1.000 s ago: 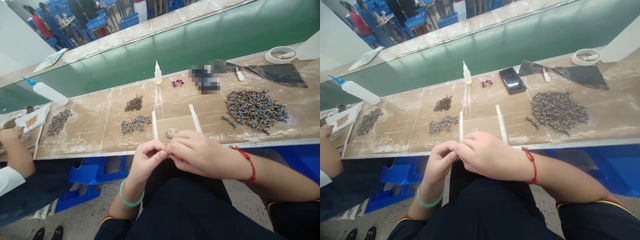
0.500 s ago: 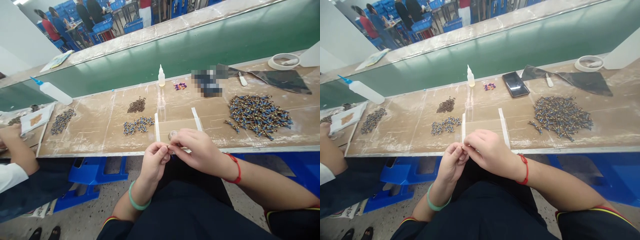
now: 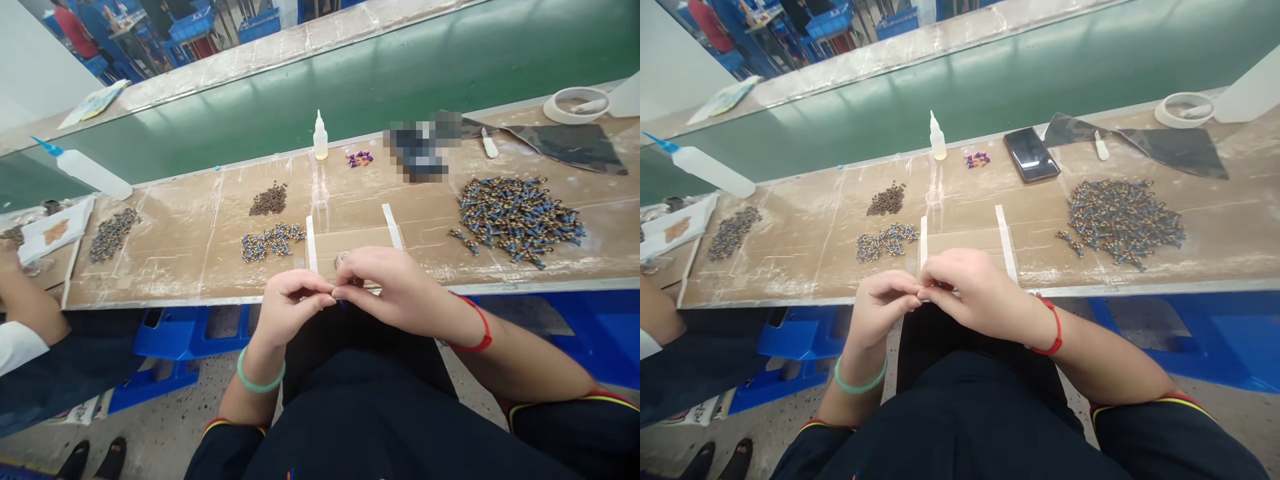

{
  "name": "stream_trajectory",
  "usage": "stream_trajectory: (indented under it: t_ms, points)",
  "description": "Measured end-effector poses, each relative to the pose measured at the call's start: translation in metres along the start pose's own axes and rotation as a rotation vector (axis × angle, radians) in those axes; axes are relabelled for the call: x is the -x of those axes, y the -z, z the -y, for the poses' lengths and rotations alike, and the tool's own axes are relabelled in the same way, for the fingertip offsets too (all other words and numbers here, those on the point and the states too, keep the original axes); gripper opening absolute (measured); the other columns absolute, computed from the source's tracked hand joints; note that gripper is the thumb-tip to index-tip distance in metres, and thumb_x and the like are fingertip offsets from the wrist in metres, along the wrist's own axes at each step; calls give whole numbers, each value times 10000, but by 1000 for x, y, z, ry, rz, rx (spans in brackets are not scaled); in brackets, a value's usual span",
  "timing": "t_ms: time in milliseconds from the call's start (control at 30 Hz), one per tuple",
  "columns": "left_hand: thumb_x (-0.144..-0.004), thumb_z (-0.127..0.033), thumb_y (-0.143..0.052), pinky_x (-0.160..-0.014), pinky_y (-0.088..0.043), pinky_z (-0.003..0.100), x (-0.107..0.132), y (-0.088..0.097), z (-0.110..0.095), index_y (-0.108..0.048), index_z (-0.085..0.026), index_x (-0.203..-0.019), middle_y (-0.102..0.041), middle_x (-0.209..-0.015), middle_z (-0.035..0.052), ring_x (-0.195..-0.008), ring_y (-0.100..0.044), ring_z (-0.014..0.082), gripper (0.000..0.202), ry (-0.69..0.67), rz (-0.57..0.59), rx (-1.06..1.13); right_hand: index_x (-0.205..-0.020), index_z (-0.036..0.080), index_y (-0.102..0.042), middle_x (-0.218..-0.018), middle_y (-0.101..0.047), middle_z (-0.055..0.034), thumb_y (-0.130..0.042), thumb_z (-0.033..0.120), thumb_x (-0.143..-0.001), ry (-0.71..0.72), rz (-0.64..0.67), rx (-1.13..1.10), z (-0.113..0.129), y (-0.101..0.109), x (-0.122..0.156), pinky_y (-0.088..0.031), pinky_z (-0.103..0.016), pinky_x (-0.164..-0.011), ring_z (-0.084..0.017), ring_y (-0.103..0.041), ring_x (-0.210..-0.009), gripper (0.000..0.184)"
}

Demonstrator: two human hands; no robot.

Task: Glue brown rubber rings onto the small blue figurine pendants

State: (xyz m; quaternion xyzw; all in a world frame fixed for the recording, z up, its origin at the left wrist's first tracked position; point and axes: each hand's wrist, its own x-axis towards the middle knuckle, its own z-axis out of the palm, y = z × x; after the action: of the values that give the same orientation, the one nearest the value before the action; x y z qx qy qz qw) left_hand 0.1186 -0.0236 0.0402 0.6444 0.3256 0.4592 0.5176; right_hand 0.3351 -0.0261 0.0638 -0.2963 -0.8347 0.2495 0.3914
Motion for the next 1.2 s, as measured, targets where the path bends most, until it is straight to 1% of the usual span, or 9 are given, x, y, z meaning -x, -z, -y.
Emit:
stream_trajectory:
  t_ms: [167,300,433,567,633,767,967,1100,1200]
  points:
    - [-829,-427,-936,-528,-523,251,-3,7,-7,-853,-193,-784,-798,-717,83,-572,-673,153,252,12,69,-153,-836,191,-578,-740,-580,-14,-489,157,-1119,210,33,312,-1,5,-3,-385,-290,-658,-159,-467,-688,298]
    - [-840,-409,-925,-512,-497,241,-4,6,-4,-834,-193,-761,-783,-690,72,-540,-633,133,248,-41,54,-163,-849,193,-575,-742,-598,-8,-525,211,-1131,168,-3,282,-2,4,-4,-386,-282,-638,-147,-488,-670,287]
    - [-814,-442,-946,-522,-523,207,-3,-2,8,-803,-188,-740,-759,-675,48,-558,-662,121,300,-59,-34,98,-884,192,-584,-736,-612,18,-630,222,-1101,47,-142,99,1,-5,-4,-416,-240,-623,-113,-553,-660,223]
    - [-839,-457,-925,-424,-455,162,0,-13,17,-797,-198,-775,-723,-662,-2,-427,-551,55,296,-44,-97,332,-890,190,-586,-752,-630,30,-649,171,-1081,5,-205,-4,6,-13,-6,-428,-222,-619,-97,-569,-660,201]
    - [-866,-421,-910,-434,-463,156,3,-16,16,-825,-217,-833,-744,-697,-5,-429,-545,43,223,-63,-139,291,-893,190,-589,-758,-633,25,-656,159,-1072,8,-213,15,7,-14,-6,-431,-231,-632,-104,-573,-675,194]
    - [-910,-285,-881,-501,-524,152,7,-15,8,-874,-258,-945,-801,-768,8,-503,-638,60,45,-151,-206,144,-906,190,-597,-781,-648,4,-641,167,-1078,35,-194,83,6,-9,-7,-441,-254,-664,-125,-586,-705,179]
    - [-919,-273,-873,-569,-578,172,5,-6,-4,-867,-205,-947,-814,-748,39,-585,-722,105,74,-219,-50,28,-884,187,-602,-748,-636,20,-629,192,-1095,47,-70,93,3,5,-8,-417,-242,-636,-114,-571,-675,212]
    - [-885,-262,-901,-589,-578,173,-1,-1,-6,-833,-183,-882,-805,-735,38,-587,-715,107,104,-290,-29,-104,-869,184,-612,-741,-641,18,-631,230,-1109,46,-72,100,5,8,-10,-417,-237,-630,-110,-580,-671,244]
    - [-881,-297,-906,-594,-561,159,-3,0,-4,-814,-179,-868,-773,-695,19,-568,-677,89,151,-325,-22,-91,-857,185,-620,-730,-645,26,-643,322,-1120,-12,-88,27,7,6,-11,-442,-225,-619,-93,-585,-644,297]
